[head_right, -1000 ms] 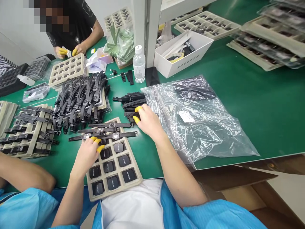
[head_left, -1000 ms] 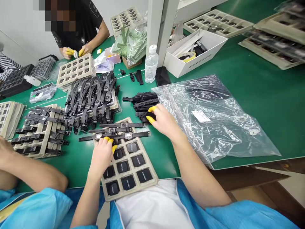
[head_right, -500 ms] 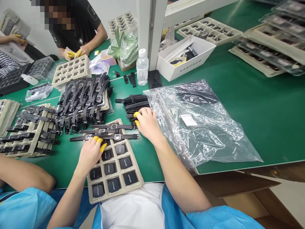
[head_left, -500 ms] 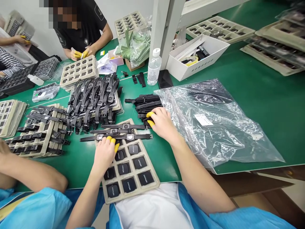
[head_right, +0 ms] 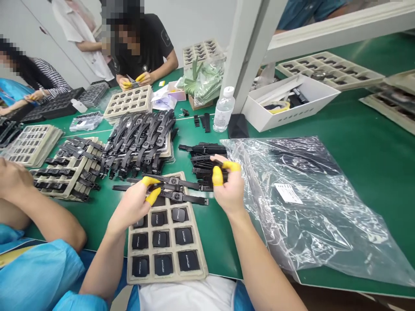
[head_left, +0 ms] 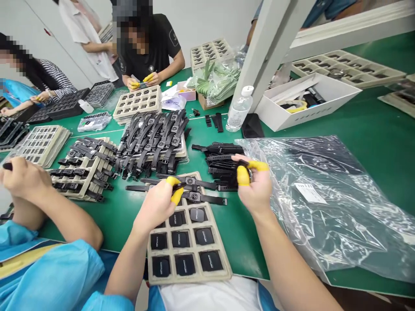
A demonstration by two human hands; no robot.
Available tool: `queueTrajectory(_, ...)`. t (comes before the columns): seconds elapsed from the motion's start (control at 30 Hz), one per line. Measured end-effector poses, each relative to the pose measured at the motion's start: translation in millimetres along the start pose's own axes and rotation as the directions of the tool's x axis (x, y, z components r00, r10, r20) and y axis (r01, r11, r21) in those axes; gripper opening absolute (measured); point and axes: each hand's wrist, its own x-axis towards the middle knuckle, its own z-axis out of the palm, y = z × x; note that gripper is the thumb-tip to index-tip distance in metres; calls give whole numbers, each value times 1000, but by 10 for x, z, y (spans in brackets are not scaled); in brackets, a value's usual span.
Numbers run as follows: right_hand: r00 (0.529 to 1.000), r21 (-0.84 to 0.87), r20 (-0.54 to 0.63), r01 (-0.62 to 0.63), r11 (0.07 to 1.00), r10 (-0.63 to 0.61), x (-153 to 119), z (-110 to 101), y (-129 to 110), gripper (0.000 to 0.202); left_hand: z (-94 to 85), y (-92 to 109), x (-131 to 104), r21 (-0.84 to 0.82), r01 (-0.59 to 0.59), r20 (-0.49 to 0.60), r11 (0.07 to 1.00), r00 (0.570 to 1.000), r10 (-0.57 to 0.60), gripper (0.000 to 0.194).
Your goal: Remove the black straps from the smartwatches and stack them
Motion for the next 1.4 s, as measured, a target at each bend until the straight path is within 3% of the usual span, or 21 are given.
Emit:
queueTrajectory(0.1,982,327,10,-181,927,188,-45,20,-157,19,267,39,171,-365,47,23,930,999,-42,19)
queueTrajectory(0.2,925,460,209,-379,803,317,-126,101,-280,26,614,28,285,-621,12,26,783,1000,5,21)
queueTrajectory(0.27,828,466,423,-548,695,369,-204,189,-337,34,787,-6,311,-681,-26,-3,732,999,33,25)
queueTrajectory(0.37,627,404,674,-755,517,390,-349,327,-389,46,895,-79,309,-652,-104,-89,751,994,61,33)
queueTrajectory(0.43,534,364,747,-827,428,396,-440,397,-403,44,886,-126,308,-596,-183,-154,782,982,112,39)
queueTrajectory(0.5,482,325,785,-855,404,390,-503,437,-403,41,855,-162,314,-531,-268,-190,804,962,195,46)
queueTrajectory(0.63,476,280,798,-836,473,370,-533,444,-381,38,815,-201,322,-439,-367,-179,820,930,320,59)
queueTrajectory(0.7,477,263,800,-824,502,364,-524,432,-370,39,809,-211,319,-430,-374,-163,822,927,336,63)
queueTrajectory(0.87,423,201,842,-823,531,336,-508,424,-346,38,791,-229,319,-429,-365,-136,826,930,340,57)
queueTrajectory(1.03,460,249,818,-824,509,344,-488,434,-334,35,772,-243,323,-414,-384,-157,825,923,352,55)
queueTrajectory(1.27,466,251,817,-818,517,340,-506,429,-296,33,757,-229,316,-417,-394,-161,819,919,360,50)
queueTrajectory(1.4,497,328,780,-842,429,380,-483,447,-299,33,755,-206,316,-444,-353,-201,823,935,293,41)
